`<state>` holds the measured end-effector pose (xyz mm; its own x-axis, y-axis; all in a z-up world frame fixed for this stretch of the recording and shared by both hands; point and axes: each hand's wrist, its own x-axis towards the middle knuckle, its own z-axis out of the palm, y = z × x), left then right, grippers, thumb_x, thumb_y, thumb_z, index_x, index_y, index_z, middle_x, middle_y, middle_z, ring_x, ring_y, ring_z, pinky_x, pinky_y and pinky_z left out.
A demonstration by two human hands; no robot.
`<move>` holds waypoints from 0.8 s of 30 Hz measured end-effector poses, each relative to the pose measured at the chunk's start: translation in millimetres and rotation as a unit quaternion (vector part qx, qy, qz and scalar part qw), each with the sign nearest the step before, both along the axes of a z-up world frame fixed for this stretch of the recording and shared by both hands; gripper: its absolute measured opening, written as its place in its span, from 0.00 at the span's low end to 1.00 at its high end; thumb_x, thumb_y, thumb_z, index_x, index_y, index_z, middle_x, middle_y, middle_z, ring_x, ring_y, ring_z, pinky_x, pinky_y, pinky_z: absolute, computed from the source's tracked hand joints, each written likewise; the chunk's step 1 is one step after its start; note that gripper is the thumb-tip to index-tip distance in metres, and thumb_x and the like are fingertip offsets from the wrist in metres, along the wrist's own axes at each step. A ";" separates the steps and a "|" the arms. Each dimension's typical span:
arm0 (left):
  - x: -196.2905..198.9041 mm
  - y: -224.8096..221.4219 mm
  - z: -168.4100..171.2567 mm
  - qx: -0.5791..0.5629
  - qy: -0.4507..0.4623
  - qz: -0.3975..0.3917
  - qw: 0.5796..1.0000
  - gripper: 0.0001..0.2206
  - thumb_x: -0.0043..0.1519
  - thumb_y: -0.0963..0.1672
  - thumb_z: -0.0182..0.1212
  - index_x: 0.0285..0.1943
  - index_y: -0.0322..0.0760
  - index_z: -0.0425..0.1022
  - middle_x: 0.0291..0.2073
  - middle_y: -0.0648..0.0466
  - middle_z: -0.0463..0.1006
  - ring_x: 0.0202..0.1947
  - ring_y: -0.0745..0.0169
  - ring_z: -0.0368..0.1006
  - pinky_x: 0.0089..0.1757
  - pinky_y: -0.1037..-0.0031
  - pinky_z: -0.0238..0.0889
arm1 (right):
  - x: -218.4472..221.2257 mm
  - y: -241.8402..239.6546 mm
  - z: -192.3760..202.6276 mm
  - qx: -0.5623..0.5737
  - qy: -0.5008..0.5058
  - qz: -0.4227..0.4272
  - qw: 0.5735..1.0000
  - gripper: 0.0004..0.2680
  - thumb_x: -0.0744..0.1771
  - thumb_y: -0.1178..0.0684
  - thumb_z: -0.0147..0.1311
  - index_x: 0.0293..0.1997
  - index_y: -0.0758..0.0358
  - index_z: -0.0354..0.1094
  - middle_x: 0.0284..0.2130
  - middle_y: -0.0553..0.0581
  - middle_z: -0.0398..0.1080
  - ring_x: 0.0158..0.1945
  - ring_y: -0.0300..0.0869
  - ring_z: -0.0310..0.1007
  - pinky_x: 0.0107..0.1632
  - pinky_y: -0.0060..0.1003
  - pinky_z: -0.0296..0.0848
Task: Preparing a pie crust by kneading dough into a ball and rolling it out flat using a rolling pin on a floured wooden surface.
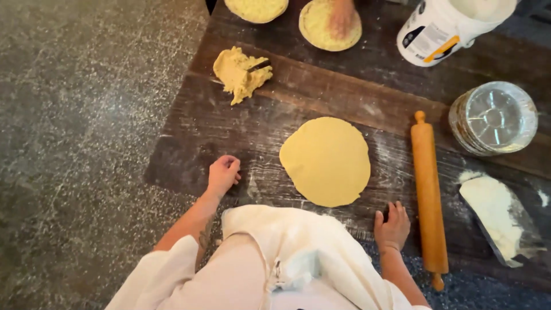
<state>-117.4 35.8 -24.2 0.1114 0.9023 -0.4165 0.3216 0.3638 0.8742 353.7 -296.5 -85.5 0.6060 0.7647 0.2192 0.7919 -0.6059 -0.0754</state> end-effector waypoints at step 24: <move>8.6 -1.6 -35.9 0.037 0.069 0.012 0.997 0.12 0.70 0.44 0.57 0.47 0.24 0.76 0.23 0.37 0.77 0.16 0.49 0.68 0.26 0.66 0.64 | -22.4 21.9 52.9 -0.102 0.171 -0.088 0.976 0.21 0.69 0.39 0.48 0.70 0.54 0.60 0.73 0.51 0.52 0.76 0.48 0.47 0.74 0.51 0.49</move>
<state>-108.8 34.2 -60.2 0.0356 0.9331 -0.3579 0.4322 0.3085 0.8473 331.4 -274.5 -32.6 0.7431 0.6485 -0.1650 0.6238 -0.7606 -0.1799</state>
